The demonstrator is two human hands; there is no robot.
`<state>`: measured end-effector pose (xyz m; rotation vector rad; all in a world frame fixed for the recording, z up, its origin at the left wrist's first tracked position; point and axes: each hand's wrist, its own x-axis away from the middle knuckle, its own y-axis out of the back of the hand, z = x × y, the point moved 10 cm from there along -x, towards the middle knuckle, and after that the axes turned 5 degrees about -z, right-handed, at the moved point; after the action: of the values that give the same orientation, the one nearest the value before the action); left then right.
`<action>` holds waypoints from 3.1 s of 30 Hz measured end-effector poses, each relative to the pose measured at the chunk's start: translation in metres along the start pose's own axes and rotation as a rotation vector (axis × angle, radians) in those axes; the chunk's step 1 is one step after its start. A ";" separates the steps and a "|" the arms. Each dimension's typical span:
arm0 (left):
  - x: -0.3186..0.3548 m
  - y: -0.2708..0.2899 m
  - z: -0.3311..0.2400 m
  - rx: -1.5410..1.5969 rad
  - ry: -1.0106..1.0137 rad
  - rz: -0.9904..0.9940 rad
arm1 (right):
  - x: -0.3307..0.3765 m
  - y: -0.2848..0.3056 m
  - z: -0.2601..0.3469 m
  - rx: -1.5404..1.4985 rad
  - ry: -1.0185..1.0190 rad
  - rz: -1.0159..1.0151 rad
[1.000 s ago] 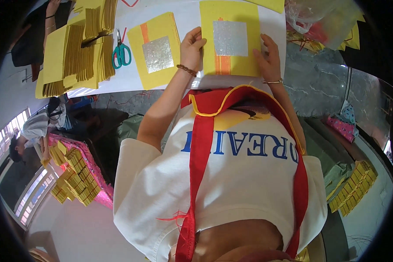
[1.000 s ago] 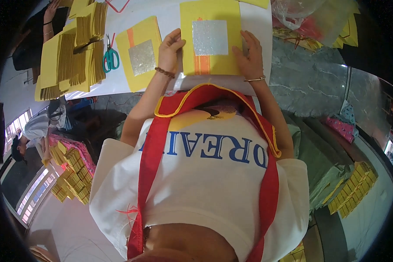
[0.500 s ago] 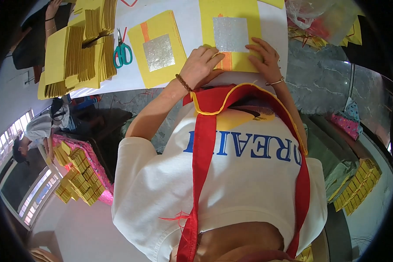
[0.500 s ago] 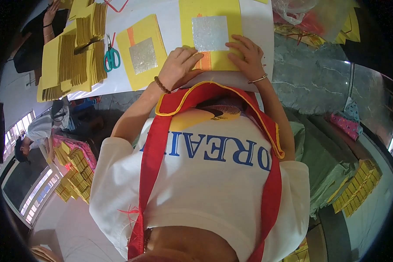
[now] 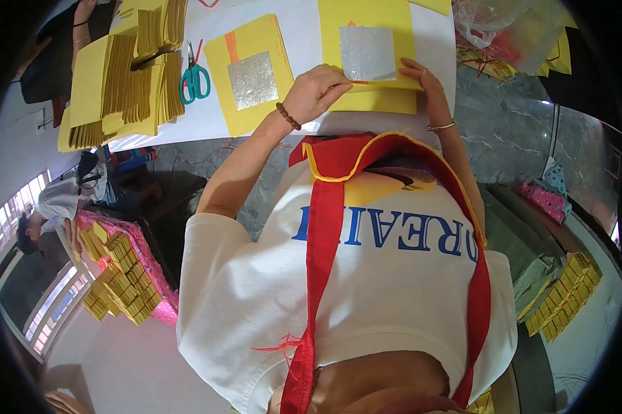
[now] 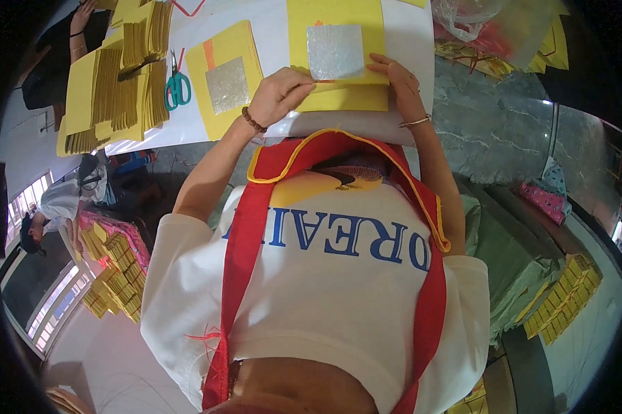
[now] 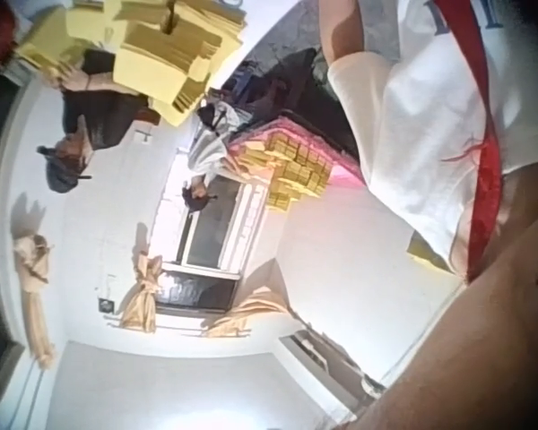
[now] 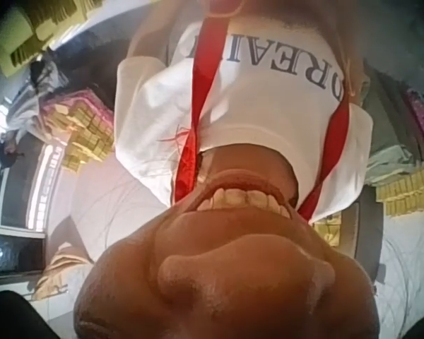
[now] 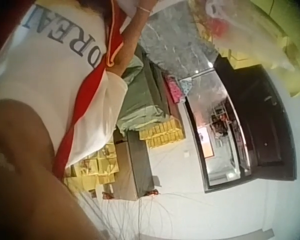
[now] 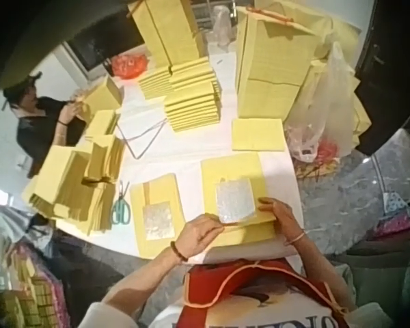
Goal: Folding and stacking sheets of yellow joss paper with silver foil inserts.
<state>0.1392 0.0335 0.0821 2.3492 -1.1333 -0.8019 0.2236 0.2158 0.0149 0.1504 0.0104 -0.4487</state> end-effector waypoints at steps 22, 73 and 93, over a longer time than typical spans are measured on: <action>0.007 -0.013 0.043 0.318 0.410 0.118 | 0.004 -0.006 0.004 0.094 0.092 0.094; 0.006 -0.037 -0.026 -0.268 -0.376 0.285 | 0.003 -0.005 -0.003 -0.090 -0.010 0.072; 0.007 -0.034 -0.027 -0.342 -0.420 0.212 | 0.007 -0.007 -0.008 -0.185 -0.093 0.090</action>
<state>0.1795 0.0506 0.0806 1.7946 -1.2610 -1.3306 0.2268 0.2083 0.0063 -0.0518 -0.0460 -0.3621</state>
